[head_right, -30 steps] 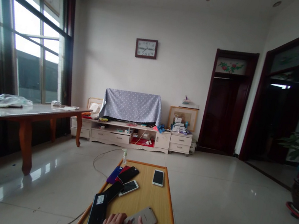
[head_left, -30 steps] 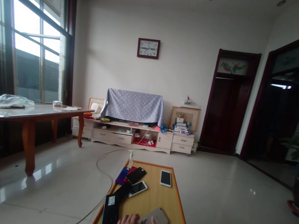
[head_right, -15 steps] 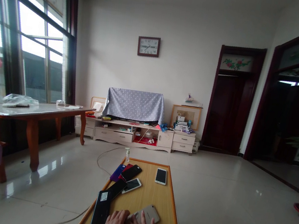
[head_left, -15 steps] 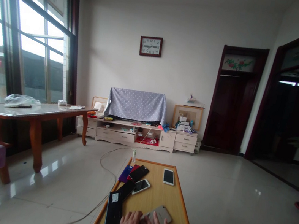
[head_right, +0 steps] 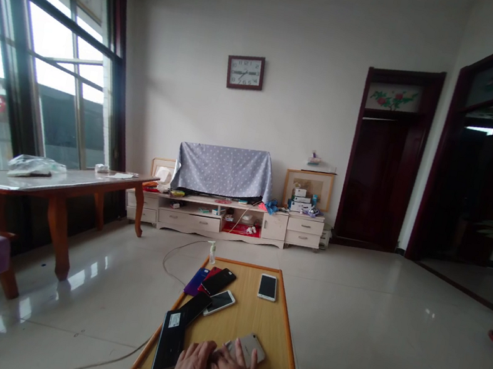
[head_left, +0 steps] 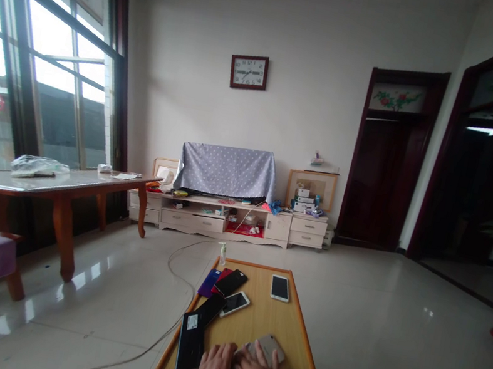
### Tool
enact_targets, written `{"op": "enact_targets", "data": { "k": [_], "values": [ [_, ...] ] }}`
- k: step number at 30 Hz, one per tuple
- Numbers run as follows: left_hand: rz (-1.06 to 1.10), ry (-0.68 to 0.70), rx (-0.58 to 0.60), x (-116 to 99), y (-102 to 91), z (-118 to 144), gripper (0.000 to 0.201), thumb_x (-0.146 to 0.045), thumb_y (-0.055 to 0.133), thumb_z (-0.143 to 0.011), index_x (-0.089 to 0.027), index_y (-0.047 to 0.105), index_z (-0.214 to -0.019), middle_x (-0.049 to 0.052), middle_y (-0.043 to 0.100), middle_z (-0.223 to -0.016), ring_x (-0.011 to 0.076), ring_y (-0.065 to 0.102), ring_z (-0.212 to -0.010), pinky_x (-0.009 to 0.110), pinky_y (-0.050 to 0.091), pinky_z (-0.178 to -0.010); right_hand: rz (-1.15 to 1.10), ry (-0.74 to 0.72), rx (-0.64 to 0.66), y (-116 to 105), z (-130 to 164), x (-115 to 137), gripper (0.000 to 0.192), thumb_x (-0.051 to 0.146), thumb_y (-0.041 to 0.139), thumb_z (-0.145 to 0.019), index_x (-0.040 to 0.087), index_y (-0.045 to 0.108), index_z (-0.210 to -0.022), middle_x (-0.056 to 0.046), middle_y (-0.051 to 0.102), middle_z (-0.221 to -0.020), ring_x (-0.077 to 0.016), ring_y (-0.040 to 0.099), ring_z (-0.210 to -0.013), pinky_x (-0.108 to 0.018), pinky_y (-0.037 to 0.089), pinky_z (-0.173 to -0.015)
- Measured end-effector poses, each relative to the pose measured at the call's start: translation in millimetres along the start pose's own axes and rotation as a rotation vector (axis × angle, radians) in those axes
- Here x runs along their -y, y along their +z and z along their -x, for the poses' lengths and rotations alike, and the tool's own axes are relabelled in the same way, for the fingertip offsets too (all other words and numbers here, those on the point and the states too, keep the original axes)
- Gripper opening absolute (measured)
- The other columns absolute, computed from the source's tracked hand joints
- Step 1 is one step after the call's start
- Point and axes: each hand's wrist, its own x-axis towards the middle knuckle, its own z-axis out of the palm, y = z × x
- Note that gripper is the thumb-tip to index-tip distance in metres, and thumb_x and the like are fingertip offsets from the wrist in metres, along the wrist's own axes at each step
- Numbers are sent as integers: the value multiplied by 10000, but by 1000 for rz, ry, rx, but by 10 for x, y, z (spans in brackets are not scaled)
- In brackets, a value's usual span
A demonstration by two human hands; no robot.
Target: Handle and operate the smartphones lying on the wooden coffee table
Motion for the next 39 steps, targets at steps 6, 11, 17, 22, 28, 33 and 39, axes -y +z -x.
{"op": "enact_targets", "data": {
  "k": [6,11,17,22,28,33,39],
  "values": [
    [-41,-15,15,-47,-22,13,752,-584,668,-651,-281,538,-1326,53,623,-1325,284,490,-1253,362,317,-1055,90,293,-137,-137,-162,-226,490,456,296,-1034,357,594,-1409,-4,516,-1544,-379,260,-1527,-742,100,-1182],
    [-51,-16,52,-109,-125,39,614,-544,589,-735,-303,548,-1298,55,627,-1324,287,503,-1237,370,329,-1037,18,91,-37,31,-171,-15,485,377,268,-1038,402,586,-1403,22,522,-1539,-315,330,-1509,-698,92,-1210],
    [-47,-8,34,-78,-102,27,702,-575,647,-675,-283,539,-1305,59,633,-1303,293,501,-1233,383,339,-1034,143,256,-101,29,-204,-168,521,394,258,-1031,319,547,-1458,-20,456,-1583,-319,290,-1525,-703,48,-1210],
    [2,4,-25,-62,-63,32,607,-552,667,-666,-283,589,-1204,53,658,-1236,291,527,-1186,395,343,-1025,179,245,-112,95,-136,-264,545,389,255,-1025,274,513,-1491,-45,399,-1612,-291,279,-1532,-651,66,-1231],
    [14,2,-32,-115,-148,71,490,-578,558,-780,-282,600,-1168,56,671,-1198,281,540,-1174,392,354,-1013,103,103,-126,121,70,-184,486,355,354,-995,260,626,-1386,-67,553,-1510,-317,429,-1451,-659,57,-1230],
    [-23,-6,19,-93,-134,53,582,-554,665,-676,-289,593,-1188,41,644,-1247,291,508,-1213,403,350,-1024,66,132,-226,-14,98,-257,457,245,389,-952,221,680,-1304,-81,682,-1356,-270,606,-1256,-416,369,-1139],
    [7,18,-24,-9,-49,21,567,-560,689,-661,-291,603,-1152,36,652,-1211,289,516,-1180,404,357,-996,-45,206,-329,-61,-6,-298,293,210,519,-840,254,727,-1040,-83,720,-1122,-273,629,-1097,-350,438,-953]
  ]
}}
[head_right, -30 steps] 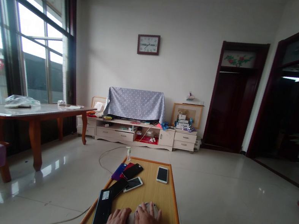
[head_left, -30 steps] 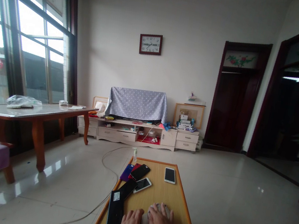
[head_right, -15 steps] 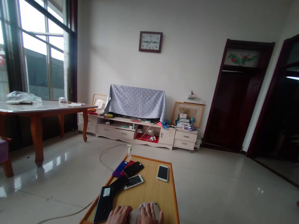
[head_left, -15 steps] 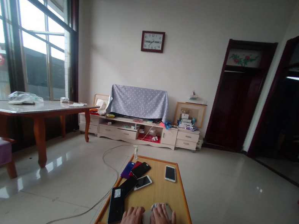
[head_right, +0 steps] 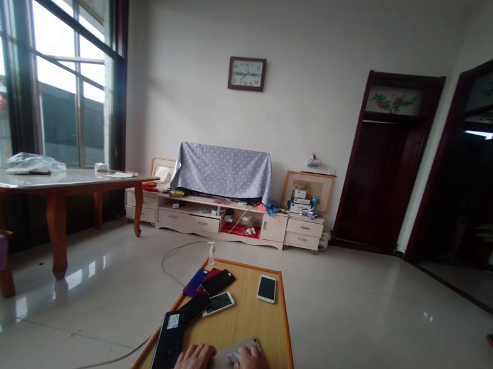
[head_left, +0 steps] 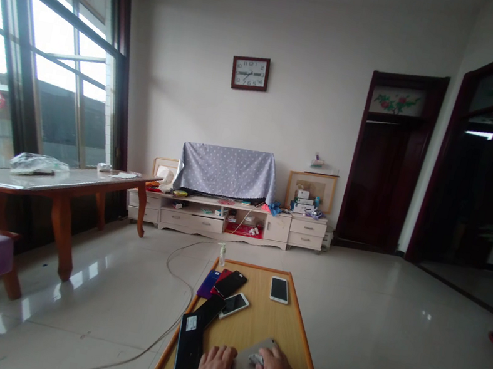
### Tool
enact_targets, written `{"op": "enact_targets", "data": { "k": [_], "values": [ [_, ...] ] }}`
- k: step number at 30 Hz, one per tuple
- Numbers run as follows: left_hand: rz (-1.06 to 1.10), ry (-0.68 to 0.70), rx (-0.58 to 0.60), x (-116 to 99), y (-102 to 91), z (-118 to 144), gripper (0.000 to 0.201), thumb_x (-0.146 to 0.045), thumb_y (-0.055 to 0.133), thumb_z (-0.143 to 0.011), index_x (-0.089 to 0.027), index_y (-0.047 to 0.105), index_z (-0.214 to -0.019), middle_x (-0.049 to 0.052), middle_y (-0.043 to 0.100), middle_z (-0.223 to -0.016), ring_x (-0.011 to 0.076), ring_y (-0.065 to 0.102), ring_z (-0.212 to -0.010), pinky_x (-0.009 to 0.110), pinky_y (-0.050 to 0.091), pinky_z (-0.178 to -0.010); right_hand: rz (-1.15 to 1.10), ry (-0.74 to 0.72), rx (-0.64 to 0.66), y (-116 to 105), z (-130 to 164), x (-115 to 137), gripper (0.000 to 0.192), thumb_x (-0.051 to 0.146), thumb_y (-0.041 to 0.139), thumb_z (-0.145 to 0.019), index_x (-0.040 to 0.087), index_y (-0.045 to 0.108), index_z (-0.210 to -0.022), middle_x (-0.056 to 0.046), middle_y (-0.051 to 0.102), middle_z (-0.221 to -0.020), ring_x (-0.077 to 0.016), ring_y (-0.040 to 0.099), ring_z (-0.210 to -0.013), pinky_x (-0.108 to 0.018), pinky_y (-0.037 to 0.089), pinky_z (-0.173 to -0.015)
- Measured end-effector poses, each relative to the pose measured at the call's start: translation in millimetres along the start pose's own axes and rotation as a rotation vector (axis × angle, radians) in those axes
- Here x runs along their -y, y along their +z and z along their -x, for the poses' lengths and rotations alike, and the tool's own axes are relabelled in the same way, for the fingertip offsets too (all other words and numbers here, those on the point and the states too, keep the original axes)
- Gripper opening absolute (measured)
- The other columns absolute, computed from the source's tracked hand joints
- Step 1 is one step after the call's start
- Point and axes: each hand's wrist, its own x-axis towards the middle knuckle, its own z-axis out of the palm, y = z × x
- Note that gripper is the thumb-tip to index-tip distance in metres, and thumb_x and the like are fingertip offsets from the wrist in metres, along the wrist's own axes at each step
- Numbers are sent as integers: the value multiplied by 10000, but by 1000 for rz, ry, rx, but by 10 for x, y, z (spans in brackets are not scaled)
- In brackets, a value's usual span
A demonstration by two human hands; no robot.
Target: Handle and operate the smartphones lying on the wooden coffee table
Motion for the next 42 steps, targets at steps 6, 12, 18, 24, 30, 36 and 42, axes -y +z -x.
{"op": "enact_targets", "data": {
  "k": [6,12,18,24,30,36,42],
  "values": [
    [-17,7,7,-2,5,-4,533,-563,693,-662,-291,604,-1111,36,651,-1188,287,521,-1165,399,358,-978,-538,228,55,-61,-147,11,314,491,532,-883,232,590,-716,-17,650,-713,-188,596,-681,-288,424,-650],
    [-28,-8,55,-58,-83,4,541,-567,675,-676,-296,601,-1137,34,640,-1211,281,518,-1182,399,353,-998,-762,310,95,-231,-174,-40,477,687,547,-811,220,572,-717,-15,630,-662,-175,602,-630,-251,408,-545],
    [-37,-11,91,-95,-160,9,563,-569,668,-677,-297,603,-1165,51,638,-1250,297,515,-1214,401,358,-1008,-959,320,86,-331,-236,-89,449,681,601,-768,237,565,-717,3,608,-645,-159,569,-594,-249,386,-519],
    [-34,-31,111,-73,-141,-6,588,-566,679,-666,-296,596,-1183,55,632,-1272,301,512,-1233,405,354,-1036,-839,310,-64,-263,-171,-146,485,688,610,-768,259,447,-611,52,473,-564,-147,467,-570,-270,365,-534],
    [-53,-34,114,-96,-156,8,562,-556,655,-697,-283,599,-1184,53,634,-1271,288,518,-1221,397,360,-1035,-974,278,75,-307,-86,42,468,702,501,-872,245,560,-791,-6,640,-729,-191,596,-673,-283,445,-586],
    [-34,-34,111,-85,-171,4,590,-558,694,-652,-302,606,-1176,50,648,-1269,306,523,-1228,413,365,-1028,-149,143,-70,-189,-34,-211,476,583,340,-955,249,668,-871,-123,756,-930,-298,703,-901,-397,522,-816],
    [-21,-11,52,-43,-88,1,536,-578,643,-705,-293,614,-1157,48,662,-1237,294,540,-1207,409,378,-1007,9,-111,65,72,95,-134,575,536,350,-984,243,638,-1386,-96,539,-1510,-320,478,-1421,-462,409,-1171]
  ]
}}
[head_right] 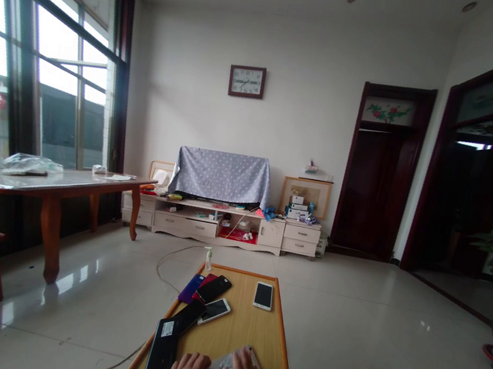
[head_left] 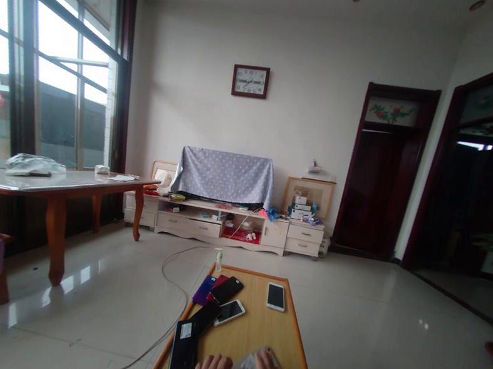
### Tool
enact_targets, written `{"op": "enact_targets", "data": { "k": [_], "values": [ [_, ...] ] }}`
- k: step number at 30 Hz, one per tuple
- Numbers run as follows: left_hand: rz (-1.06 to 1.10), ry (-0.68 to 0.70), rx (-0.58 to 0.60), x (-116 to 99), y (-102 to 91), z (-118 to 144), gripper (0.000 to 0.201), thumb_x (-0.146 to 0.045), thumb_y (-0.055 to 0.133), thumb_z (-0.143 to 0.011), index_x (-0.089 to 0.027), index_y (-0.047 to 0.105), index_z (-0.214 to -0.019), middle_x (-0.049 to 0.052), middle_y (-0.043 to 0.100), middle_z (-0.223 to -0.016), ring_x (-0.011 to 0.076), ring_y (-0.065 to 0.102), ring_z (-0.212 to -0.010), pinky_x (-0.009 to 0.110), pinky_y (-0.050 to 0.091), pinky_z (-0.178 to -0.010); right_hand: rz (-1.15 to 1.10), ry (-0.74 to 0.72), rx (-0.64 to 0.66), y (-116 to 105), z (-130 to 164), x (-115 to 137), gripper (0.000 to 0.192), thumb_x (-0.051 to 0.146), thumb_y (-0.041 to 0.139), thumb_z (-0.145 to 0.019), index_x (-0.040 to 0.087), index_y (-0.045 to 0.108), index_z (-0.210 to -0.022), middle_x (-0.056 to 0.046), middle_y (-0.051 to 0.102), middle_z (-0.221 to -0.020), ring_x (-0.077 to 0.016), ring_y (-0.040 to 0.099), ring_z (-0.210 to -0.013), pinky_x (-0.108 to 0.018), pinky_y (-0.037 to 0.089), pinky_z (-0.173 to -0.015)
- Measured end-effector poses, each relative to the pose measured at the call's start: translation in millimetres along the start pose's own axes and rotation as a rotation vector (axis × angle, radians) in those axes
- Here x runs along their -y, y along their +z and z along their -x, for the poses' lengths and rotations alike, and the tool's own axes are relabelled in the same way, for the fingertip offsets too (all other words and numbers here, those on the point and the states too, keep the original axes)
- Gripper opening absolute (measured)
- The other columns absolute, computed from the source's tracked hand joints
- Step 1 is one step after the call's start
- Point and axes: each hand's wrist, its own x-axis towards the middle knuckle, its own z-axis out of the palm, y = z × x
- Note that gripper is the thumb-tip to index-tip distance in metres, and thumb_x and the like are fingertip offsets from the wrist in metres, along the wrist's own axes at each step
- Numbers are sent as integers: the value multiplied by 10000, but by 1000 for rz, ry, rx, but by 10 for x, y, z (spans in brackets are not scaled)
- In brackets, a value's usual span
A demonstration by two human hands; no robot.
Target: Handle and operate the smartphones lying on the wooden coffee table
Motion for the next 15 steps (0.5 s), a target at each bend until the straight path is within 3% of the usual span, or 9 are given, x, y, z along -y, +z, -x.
{"op": "enact_targets", "data": {
  "k": [3,5,7,11,15],
  "values": [
    [-7,0,-12,32,55,-16,492,-538,625,-719,-286,622,-1141,47,674,-1216,285,555,-1189,400,389,-987,43,-14,217,94,14,103,608,572,373,-971,239,619,-1416,-89,477,-1533,-352,426,-1443,-523,362,-1204],
    [-17,-6,-6,50,76,-30,495,-516,636,-703,-288,623,-1141,42,674,-1218,284,557,-1191,403,391,-986,62,-15,285,79,3,145,644,589,351,-978,205,603,-1430,-103,449,-1544,-356,392,-1459,-520,337,-1219],
    [-19,-13,3,58,76,-40,513,-523,647,-689,-291,623,-1146,41,672,-1226,288,554,-1199,412,392,-990,82,-9,299,14,-19,172,657,588,337,-987,183,591,-1437,-113,457,-1543,-346,386,-1466,-499,327,-1226],
    [-17,-14,29,49,43,-31,594,-534,690,-638,-295,618,-1177,38,660,-1258,296,537,-1223,418,384,-1012,116,16,207,-81,-57,178,634,556,315,-1007,186,571,-1454,-105,471,-1545,-323,375,-1478,-472,319,-1232],
    [-8,-4,14,47,49,-17,565,-542,656,-680,-285,617,-1181,42,659,-1248,286,537,-1213,408,380,-1012,136,63,235,19,-43,172,654,567,349,-1000,144,579,-1443,-151,446,-1545,-361,375,-1468,-519,341,-1213]
  ]
}}
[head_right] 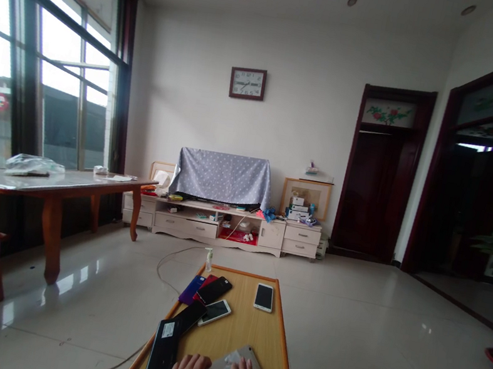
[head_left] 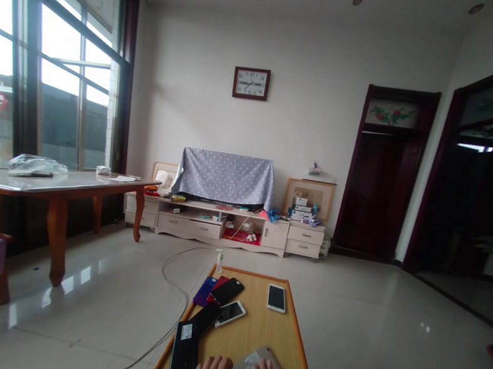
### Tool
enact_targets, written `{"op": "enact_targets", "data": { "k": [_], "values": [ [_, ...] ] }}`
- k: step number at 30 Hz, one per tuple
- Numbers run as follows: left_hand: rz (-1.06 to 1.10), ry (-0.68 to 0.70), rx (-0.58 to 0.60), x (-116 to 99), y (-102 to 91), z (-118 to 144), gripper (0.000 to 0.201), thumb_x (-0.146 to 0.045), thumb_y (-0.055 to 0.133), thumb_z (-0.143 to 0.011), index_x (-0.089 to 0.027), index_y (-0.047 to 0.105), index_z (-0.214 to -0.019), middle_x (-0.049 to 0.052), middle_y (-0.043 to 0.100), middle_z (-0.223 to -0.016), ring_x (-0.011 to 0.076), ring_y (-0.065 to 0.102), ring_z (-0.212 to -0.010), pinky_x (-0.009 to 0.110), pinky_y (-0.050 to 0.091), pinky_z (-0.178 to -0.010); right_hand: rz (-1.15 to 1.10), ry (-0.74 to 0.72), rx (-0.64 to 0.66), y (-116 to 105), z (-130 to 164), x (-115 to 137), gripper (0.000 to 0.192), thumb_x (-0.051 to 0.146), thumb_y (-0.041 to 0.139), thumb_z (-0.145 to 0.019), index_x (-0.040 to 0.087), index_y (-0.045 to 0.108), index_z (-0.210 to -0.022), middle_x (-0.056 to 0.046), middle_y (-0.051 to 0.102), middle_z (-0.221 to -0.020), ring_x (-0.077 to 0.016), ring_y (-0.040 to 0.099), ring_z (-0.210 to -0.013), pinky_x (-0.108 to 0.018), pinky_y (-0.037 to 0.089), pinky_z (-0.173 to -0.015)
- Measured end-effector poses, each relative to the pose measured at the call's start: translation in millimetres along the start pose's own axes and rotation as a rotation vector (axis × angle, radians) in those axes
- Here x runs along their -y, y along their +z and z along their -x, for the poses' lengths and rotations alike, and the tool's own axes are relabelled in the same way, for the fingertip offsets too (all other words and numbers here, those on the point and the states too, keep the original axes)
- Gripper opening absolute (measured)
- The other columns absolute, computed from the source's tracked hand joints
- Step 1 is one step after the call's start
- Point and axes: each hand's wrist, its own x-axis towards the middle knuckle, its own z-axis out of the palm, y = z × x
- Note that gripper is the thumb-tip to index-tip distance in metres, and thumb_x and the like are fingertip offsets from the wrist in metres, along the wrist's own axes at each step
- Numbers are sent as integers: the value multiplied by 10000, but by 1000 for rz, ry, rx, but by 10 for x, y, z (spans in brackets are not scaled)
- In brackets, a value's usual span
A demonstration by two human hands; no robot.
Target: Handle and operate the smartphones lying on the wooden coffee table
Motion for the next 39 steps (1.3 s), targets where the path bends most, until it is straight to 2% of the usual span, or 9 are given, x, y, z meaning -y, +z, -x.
{"op": "enact_targets", "data": {
  "k": [7,10,13,15,20,25,27,34,39],
  "values": [
    [5,-20,12,49,56,-25,479,-355,539,-757,-293,594,-1229,37,651,-1282,265,529,-1226,384,369,-999,-73,-287,58,90,-2,61,646,600,393,-994,159,615,-1410,-153,490,-1505,-366,435,-1431,-523,363,-1200],
    [23,7,-11,40,43,-12,536,-473,623,-714,-287,597,-1216,43,659,-1258,280,531,-1214,391,366,-1009,-34,-164,22,-25,-64,-23,623,583,338,-1022,198,570,-1453,-106,456,-1548,-333,379,-1471,-517,309,-1230],
    [21,17,-10,36,44,-4,582,-486,660,-676,-285,594,-1218,44,656,-1263,286,525,-1219,397,363,-1016,21,-44,5,-62,-103,-5,677,588,322,-1021,140,510,-1491,-137,389,-1586,-340,316,-1499,-524,268,-1245],
    [6,-1,-2,45,51,-5,504,-430,581,-753,-289,585,-1236,43,649,-1279,273,522,-1224,392,360,-1015,16,-82,36,1,-85,98,706,596,322,-1014,102,517,-1481,-171,394,-1573,-352,328,-1492,-521,275,-1241],
    [-31,-18,57,26,-7,18,500,-343,480,-819,-291,538,-1313,38,605,-1359,245,493,-1262,364,339,-1046,-98,-284,104,161,-18,213,633,567,351,-1013,182,530,-1483,-125,454,-1542,-339,399,-1461,-520,316,-1225],
    [-15,-13,29,-54,-82,51,634,-552,625,-715,-277,556,-1282,59,630,-1306,285,504,-1246,380,351,-1034,-59,-78,-27,33,-145,-91,618,571,330,-1023,211,529,-1483,-87,425,-1577,-313,324,-1502,-520,268,-1245],
    [1,-8,2,-34,-49,41,649,-560,652,-681,-278,569,-1260,58,645,-1278,290,517,-1227,387,357,-1022,-34,-28,-37,31,-166,-88,631,587,346,-1013,210,528,-1485,-89,413,-1584,-321,309,-1506,-530,261,-1247],
    [-2,-5,-2,128,140,-25,507,-377,474,-841,-283,531,-1335,46,615,-1362,240,504,-1261,357,337,-1048,-132,-252,96,182,-27,233,703,639,312,-1003,173,540,-1477,-134,459,-1544,-343,380,-1475,-517,293,-1234],
    [-3,12,-40,64,96,-9,657,-534,655,-682,-286,554,-1282,54,647,-1288,280,524,-1210,375,362,-1014,-67,-37,8,-19,-191,-77,675,578,270,-1029,152,506,-1496,-122,410,-1591,-313,299,-1519,-513,214,-1260]
  ]
}}
